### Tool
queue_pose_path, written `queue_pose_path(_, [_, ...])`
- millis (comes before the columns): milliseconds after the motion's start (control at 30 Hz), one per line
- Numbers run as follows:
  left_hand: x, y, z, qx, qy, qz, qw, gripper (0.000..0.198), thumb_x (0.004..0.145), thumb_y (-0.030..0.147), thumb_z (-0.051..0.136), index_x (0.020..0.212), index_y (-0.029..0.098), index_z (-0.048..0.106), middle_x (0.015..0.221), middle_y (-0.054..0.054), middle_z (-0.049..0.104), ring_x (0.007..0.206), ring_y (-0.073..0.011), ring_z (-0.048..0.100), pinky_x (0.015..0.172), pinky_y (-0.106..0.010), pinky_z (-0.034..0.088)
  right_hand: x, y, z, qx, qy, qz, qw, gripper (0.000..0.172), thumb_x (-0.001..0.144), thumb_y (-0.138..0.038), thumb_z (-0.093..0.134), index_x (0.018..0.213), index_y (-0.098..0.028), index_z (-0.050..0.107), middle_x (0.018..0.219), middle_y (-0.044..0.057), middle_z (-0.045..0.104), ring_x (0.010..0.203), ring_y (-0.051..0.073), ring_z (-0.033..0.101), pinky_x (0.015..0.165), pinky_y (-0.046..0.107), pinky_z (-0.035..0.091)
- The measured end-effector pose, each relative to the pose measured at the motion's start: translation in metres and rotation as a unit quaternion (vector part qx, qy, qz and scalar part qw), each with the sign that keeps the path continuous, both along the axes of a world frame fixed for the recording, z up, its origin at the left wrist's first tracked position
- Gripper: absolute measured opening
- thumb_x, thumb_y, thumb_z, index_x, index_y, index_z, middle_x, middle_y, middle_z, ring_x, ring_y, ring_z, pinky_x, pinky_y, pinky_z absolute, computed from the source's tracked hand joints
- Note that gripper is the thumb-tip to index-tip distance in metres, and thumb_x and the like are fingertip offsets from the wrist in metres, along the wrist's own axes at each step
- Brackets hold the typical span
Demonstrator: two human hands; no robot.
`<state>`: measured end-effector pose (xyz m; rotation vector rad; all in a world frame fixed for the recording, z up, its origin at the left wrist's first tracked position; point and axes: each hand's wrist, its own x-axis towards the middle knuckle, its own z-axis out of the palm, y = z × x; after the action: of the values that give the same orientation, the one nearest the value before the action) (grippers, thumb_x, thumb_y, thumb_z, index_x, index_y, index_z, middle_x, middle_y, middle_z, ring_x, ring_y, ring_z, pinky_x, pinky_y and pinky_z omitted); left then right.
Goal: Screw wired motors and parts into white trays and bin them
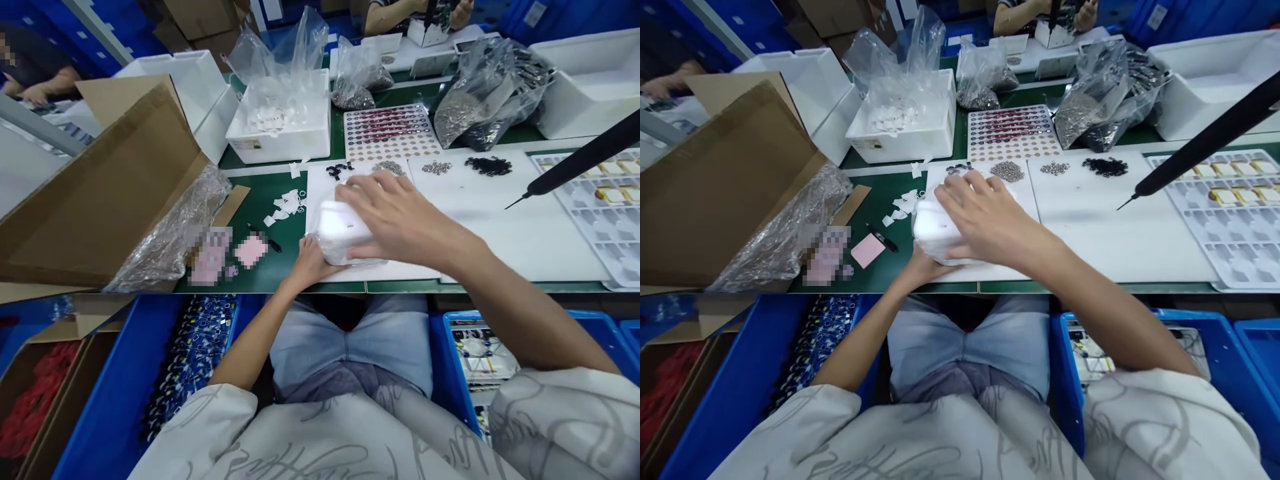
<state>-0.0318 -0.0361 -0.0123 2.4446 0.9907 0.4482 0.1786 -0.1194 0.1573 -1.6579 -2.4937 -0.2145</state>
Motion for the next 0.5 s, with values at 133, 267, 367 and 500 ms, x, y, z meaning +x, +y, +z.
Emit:
queue_pose_path(133, [-0.002,0.004,-0.005,-0.032,-0.065,0.023,0.997,0.029,0.079,0.034,0.079,0.102,0.018,0.072,0.111,-0.014,0.071,0.119,-0.0363,0.062,0.111,-0.055,0.042,0.026,0.033,0.019,-0.149,0.059,-0.023,0.987,0.091,0.083,-0.078,0.068,0.153,-0.024,0.045,0.145,0.015,0.052,0.131,0.039,0.052,0.11,0.06,0.048])
queue_pose_path(267, [-0.004,0.002,-0.001,-0.075,-0.188,0.064,0.977,0.024,0.082,0.04,0.073,0.077,0.02,0.062,0.085,-0.007,0.068,0.095,-0.0279,0.066,0.094,-0.043,0.051,0.07,0.051,0.016,-0.236,0.17,-0.055,0.955,0.112,0.072,-0.079,0.078,0.159,-0.02,0.037,0.145,0.016,0.054,0.12,0.032,0.061,0.105,0.049,0.056])
queue_pose_path(367, [-0.002,-0.008,0.008,-0.112,-0.303,0.112,0.94,0.037,0.09,0.055,0.067,0.082,0.02,0.06,0.08,-0.003,0.065,0.084,-0.0203,0.065,0.079,-0.031,0.052,0.097,0.04,-0.015,-0.272,0.394,-0.063,0.876,0.112,0.067,-0.073,0.085,0.156,-0.02,0.043,0.146,0.015,0.055,0.124,0.03,0.062,0.106,0.044,0.059])
queue_pose_path(500, [0.012,-0.022,0.028,-0.163,-0.437,0.205,0.861,0.04,0.097,0.06,0.059,0.093,0.021,0.059,0.087,-0.001,0.067,0.081,-0.0131,0.065,0.073,-0.023,0.052,0.089,-0.006,-0.076,-0.251,0.645,-0.142,0.707,0.114,0.06,-0.084,0.082,0.145,-0.014,0.052,0.133,0.018,0.064,0.118,0.033,0.067,0.103,0.052,0.061])
